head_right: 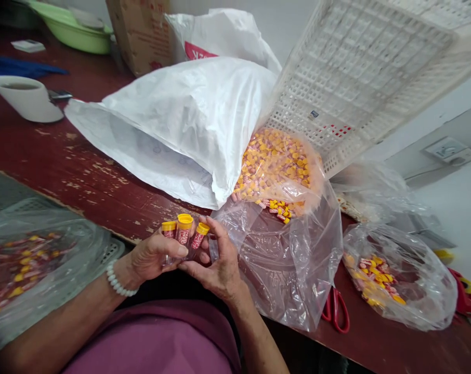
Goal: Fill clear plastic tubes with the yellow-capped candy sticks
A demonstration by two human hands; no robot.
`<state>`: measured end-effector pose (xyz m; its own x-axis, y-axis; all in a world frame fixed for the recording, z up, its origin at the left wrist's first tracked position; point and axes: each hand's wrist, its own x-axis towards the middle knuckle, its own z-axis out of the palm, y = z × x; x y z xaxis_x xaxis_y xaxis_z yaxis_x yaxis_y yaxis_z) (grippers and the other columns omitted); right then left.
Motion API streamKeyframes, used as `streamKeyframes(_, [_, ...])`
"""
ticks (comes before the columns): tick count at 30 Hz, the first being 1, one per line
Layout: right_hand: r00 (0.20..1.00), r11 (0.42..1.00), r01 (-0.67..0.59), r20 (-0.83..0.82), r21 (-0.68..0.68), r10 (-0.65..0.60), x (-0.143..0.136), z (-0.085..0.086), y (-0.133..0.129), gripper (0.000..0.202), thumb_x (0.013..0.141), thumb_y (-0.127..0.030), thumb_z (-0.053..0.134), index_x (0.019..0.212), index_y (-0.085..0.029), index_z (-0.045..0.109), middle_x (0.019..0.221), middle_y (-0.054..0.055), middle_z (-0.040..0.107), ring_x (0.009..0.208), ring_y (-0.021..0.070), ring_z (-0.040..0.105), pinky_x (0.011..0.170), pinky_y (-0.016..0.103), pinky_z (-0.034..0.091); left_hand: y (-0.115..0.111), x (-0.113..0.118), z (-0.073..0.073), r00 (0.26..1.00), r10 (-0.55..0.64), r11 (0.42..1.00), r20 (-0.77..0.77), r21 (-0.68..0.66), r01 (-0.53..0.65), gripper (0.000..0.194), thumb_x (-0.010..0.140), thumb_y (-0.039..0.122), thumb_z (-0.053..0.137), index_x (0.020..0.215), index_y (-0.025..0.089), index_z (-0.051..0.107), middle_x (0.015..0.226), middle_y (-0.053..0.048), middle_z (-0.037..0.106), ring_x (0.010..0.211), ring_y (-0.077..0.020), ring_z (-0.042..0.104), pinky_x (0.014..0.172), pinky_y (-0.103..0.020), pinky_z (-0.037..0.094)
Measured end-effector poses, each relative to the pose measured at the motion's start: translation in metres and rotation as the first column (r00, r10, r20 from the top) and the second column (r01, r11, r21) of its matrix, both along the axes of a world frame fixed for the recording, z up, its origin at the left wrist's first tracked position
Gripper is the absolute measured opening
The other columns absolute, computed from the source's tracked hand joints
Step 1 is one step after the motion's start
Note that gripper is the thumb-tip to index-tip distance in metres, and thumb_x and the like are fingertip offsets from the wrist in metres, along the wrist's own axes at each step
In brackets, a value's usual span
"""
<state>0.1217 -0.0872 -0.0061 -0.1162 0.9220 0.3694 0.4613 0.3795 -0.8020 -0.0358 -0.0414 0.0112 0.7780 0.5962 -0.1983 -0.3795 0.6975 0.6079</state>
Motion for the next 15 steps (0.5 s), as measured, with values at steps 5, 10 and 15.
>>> streamKeyframes(5, [0.975,0.963,-0.008,0.215,0.270,-0.052,-0.002,0.008,0.010,0.054,0.070,-0.023,0.069,0.120,-0.026,0.049,0.112,0.006,0.061,0.101,0.0224,0.058,0.088,0.039,0.048,-0.001,0.003,-0.008,0.995,0.098,0.991,0.012,-0.096,-0.097,0.017,0.052,0.011,0.065,0.069,0.012,0.062,0.060,-0.001,0.062,0.045,-0.0085,0.053,0.037,-0.016,0.035])
streamKeyframes(10, [0.955,0.980,-0.116,0.289,0.160,0.066,-0.014,0.012,0.026,0.050,0.077,-0.027,0.063,0.124,-0.024,0.047,0.122,0.009,0.055,0.114,0.0250,0.051,0.095,0.043,0.044,0.010,-0.008,-0.019,0.986,0.119,0.969,0.116,-0.228,-0.090,0.023,0.051,0.011,0.061,0.074,0.010,0.062,0.061,-0.003,0.064,0.037,-0.0080,0.051,0.027,-0.015,0.019])
streamKeyframes(15, [0.963,0.987,-0.155,0.219,-0.031,0.158,-0.025,0.003,0.031,0.087,0.068,-0.038,0.074,0.139,-0.024,0.025,0.139,0.012,0.036,0.124,0.0279,0.042,0.099,0.046,0.041,0.013,-0.027,-0.022,0.973,0.210,0.957,0.096,-0.226,-0.184,0.025,0.055,0.012,0.061,0.079,0.010,0.063,0.065,-0.006,0.067,0.049,-0.0180,0.064,0.027,-0.015,0.020])
